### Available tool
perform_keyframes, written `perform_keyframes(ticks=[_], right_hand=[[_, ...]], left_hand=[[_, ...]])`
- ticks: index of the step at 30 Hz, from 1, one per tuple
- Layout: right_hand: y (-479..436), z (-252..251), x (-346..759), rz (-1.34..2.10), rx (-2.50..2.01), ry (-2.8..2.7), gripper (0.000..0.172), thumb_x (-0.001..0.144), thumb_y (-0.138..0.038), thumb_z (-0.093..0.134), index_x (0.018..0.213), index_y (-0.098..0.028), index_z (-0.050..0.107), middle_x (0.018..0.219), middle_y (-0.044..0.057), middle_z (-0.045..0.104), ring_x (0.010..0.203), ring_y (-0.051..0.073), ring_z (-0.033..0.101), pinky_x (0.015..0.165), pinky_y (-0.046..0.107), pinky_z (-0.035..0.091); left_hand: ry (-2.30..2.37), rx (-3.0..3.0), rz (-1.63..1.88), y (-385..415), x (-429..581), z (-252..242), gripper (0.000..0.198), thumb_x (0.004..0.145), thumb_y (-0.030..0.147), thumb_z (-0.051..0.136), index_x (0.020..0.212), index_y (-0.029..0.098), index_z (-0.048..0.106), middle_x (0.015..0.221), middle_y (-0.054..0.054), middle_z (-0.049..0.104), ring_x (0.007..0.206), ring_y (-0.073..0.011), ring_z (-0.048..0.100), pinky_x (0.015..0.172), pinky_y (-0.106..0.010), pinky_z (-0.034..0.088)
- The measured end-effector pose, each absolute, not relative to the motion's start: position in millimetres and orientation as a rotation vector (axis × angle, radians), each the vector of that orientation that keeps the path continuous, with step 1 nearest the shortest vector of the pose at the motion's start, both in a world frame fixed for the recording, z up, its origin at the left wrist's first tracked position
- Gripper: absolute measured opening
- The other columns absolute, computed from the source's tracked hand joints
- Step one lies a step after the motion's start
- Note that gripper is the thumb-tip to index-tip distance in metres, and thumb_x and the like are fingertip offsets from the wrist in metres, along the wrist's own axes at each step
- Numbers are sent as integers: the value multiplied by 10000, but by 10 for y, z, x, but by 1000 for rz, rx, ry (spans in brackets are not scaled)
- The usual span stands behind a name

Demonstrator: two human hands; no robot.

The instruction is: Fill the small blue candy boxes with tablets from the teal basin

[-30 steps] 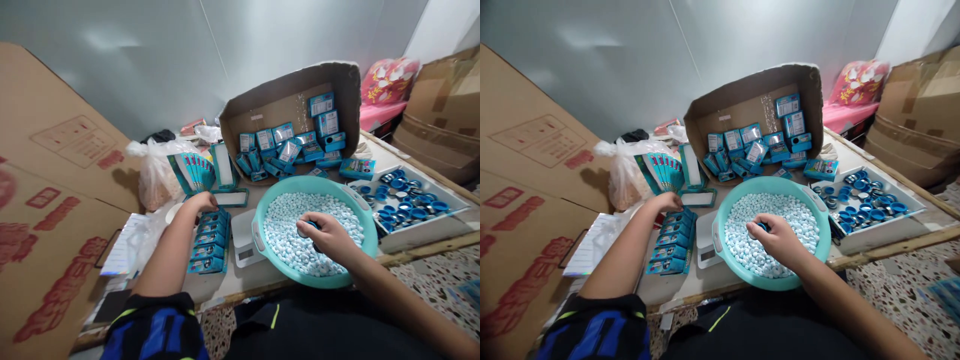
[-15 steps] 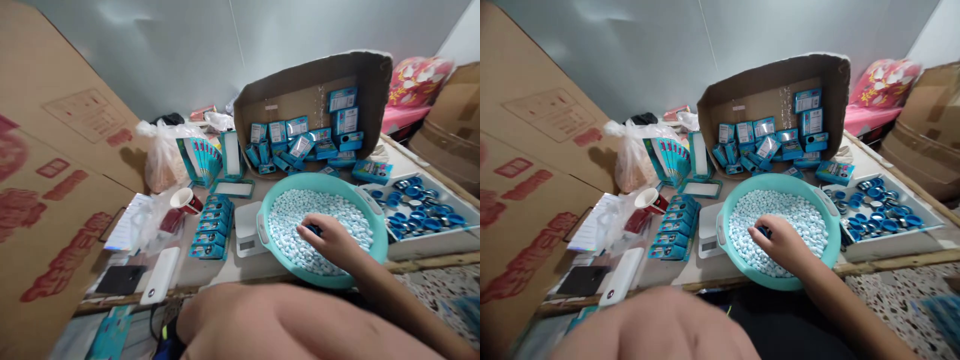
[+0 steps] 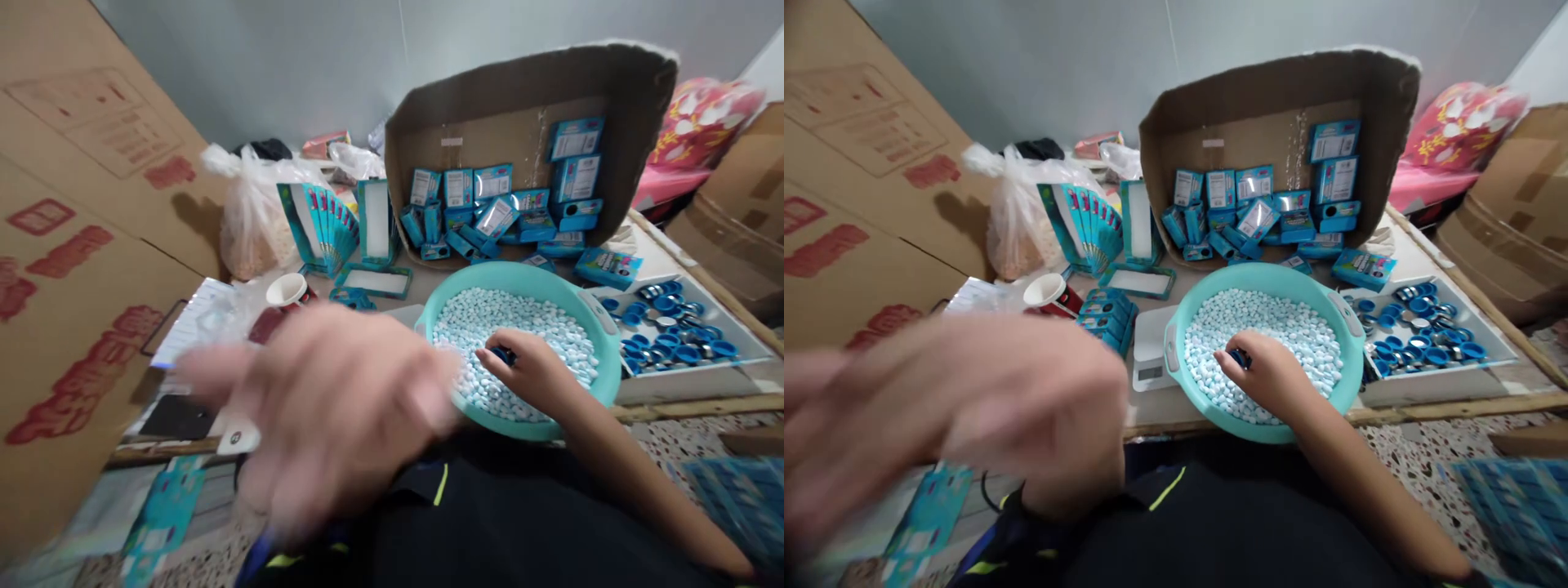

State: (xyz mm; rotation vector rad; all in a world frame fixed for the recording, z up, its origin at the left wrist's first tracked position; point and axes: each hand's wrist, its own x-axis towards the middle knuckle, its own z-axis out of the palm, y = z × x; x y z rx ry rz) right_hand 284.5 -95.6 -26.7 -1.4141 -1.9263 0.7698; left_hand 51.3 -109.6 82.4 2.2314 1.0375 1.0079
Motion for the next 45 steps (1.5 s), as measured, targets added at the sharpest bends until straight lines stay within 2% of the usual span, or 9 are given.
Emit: perform_keyframes(ticks=[3,4,7,10,16,21,28,33,45], right_hand=[[-958,-241,2842,777,-1424,-1920,297,938,-438,557,748,-214,597,716,48,634,677,197,551,636,324,348],[-960,-236,2846,788,-1418,-1894,299,937,-442,562,750,-213,602,716,47,637,681,199,555,645,325,358],[-965,-263,2878,887,-1350,-1740,294,930,-455,561,782,-209,627,756,52,671,719,212,578,681,330,402],[-961,-322,2917,1016,-1293,-1630,260,886,-415,577,723,-213,587,738,42,659,700,205,560,643,317,405],[-959,-259,2884,1168,-1296,-1602,262,875,-390,574,689,-211,619,669,19,620,667,189,542,609,300,397],[-954,-211,2822,1220,-1262,-1670,294,895,-438,589,727,-213,675,708,34,655,674,195,562,621,306,414],[-971,-246,2879,1194,-1367,-1576,468,981,-593,519,767,-209,680,702,51,627,659,204,554,598,321,406],[-957,-277,2860,994,-1439,-1768,443,1001,-543,508,711,-223,609,676,48,614,651,207,553,616,333,361],[-944,-327,2856,845,-1523,-1964,321,1023,-438,486,838,-229,647,837,65,717,781,236,653,656,336,401]], left_hand=[[1150,1928,1624,-864,785,643,737,988,754,-11,1327,436,562,1000,-18,719,1081,-205,674,841,-422,600],[1187,1915,1715,-809,884,538,672,1039,671,13,1336,405,554,1006,-32,712,1031,-190,679,814,-410,595],[832,2420,1346,-700,1076,162,451,1017,635,499,1261,286,646,1088,-59,741,1032,-200,703,895,-397,596],[518,2691,1047,-612,1070,-146,322,985,479,658,1181,230,713,1164,-70,757,1027,-196,721,931,-361,593],[494,2492,884,-553,893,-330,371,984,370,674,1329,231,682,1303,-118,720,1195,-213,704,1044,-361,598],[756,2397,858,-724,806,-358,295,1037,347,586,1293,255,700,1156,-39,786,1028,-169,764,894,-249,644],[1230,2653,1117,-552,18,-237,318,1023,163,477,1199,191,740,1121,-92,775,1051,-190,731,957,-310,595],[2005,2228,581,-46,-722,40,257,915,236,576,1066,167,772,1118,-79,769,1036,-217,707,995,-323,550],[1967,2012,-232,848,-1000,8,257,681,412,780,811,195,733,793,-47,749,746,-227,695,632,-271,498]])
